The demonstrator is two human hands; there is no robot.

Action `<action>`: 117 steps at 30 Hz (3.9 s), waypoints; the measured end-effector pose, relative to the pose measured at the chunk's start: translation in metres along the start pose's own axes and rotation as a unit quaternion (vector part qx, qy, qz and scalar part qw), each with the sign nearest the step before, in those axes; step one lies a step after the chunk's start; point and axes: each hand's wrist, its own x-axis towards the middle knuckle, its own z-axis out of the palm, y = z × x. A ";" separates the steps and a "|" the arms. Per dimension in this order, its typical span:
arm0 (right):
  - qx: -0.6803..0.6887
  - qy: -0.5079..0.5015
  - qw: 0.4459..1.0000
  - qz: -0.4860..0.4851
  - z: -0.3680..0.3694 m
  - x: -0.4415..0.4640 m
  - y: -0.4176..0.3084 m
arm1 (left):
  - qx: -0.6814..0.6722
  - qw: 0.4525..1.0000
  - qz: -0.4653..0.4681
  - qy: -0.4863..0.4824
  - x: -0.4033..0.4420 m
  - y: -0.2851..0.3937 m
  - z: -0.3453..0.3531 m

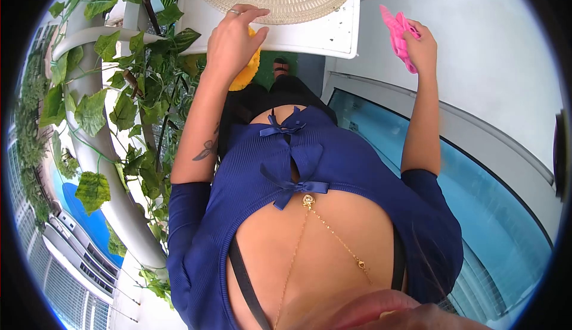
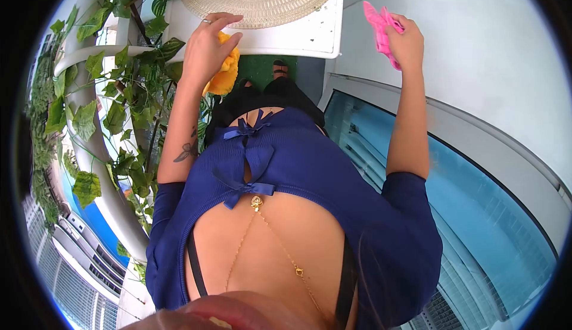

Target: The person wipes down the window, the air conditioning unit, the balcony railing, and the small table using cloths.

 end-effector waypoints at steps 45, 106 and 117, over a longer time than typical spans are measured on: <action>-0.091 -0.047 0.940 -0.327 0.115 0.011 -0.068 | -0.169 0.984 -0.027 0.044 0.064 -0.067 0.059; -0.094 -0.088 0.957 -0.262 0.107 -0.050 -0.060 | -0.212 0.977 -0.027 0.027 0.058 -0.048 0.042; -0.045 -0.060 0.987 -0.142 0.113 -0.051 -0.068 | -0.205 0.978 -0.024 0.037 0.063 -0.047 0.042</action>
